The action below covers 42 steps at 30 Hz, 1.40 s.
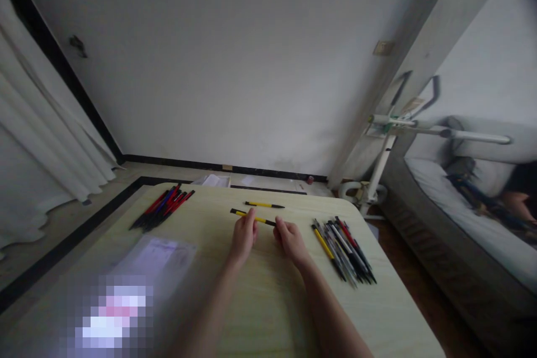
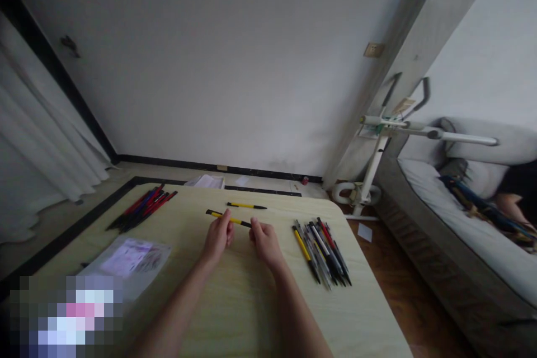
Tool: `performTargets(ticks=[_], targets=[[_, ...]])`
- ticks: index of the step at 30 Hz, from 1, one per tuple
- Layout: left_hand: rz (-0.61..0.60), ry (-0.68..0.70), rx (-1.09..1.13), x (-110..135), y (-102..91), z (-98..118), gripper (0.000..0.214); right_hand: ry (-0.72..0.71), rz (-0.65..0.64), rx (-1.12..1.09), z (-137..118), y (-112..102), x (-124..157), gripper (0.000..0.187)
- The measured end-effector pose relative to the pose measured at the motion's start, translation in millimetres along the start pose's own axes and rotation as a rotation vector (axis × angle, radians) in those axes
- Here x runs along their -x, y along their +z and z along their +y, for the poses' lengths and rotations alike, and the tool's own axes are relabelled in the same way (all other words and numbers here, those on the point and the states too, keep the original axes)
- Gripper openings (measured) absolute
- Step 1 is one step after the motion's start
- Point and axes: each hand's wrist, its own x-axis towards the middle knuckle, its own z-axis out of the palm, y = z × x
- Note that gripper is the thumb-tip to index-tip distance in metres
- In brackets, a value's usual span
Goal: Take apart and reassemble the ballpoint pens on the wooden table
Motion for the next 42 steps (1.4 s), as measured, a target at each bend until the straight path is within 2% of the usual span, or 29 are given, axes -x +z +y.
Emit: performTargets(ticks=[3, 9, 16, 22, 31, 37, 42], targets=[[0.007, 0.023, -0.043, 1.0, -1.3, 1.9, 0.047, -0.021, -0.001, 0.012, -2.2, -1.2, 1.8, 0.054], [-0.064, 0.032, -0.071, 1.3, -3.4, 2.3, 0.047, 0.014, -0.036, -0.051, -2.9, -3.5, 3.1, 0.051], [-0.237, -0.049, 0.051, 1.5, -3.4, -0.7, 0.043, -0.008, -0.041, -0.114, -1.0, -3.3, 3.8, 0.053], [-0.186, -0.02, -0.01, 2.7, -1.1, 0.4, 0.043, -0.035, -0.026, -0.088, -3.1, -1.6, 4.6, 0.056], [-0.081, 0.074, -0.133, 4.8, -2.2, 2.7, 0.046, 0.01, -0.011, -0.089, 0.9, 0.0, 3.9, 0.056], [-0.129, 0.088, -0.138, 1.2, -3.2, -1.6, 0.05, 0.025, -0.041, -0.132, 1.0, 1.1, 1.7, 0.051], [-0.112, 0.093, -0.145, 0.0, -2.2, -5.1, 0.051, -0.017, -0.007, -0.048, 3.1, 1.1, -0.5, 0.049]])
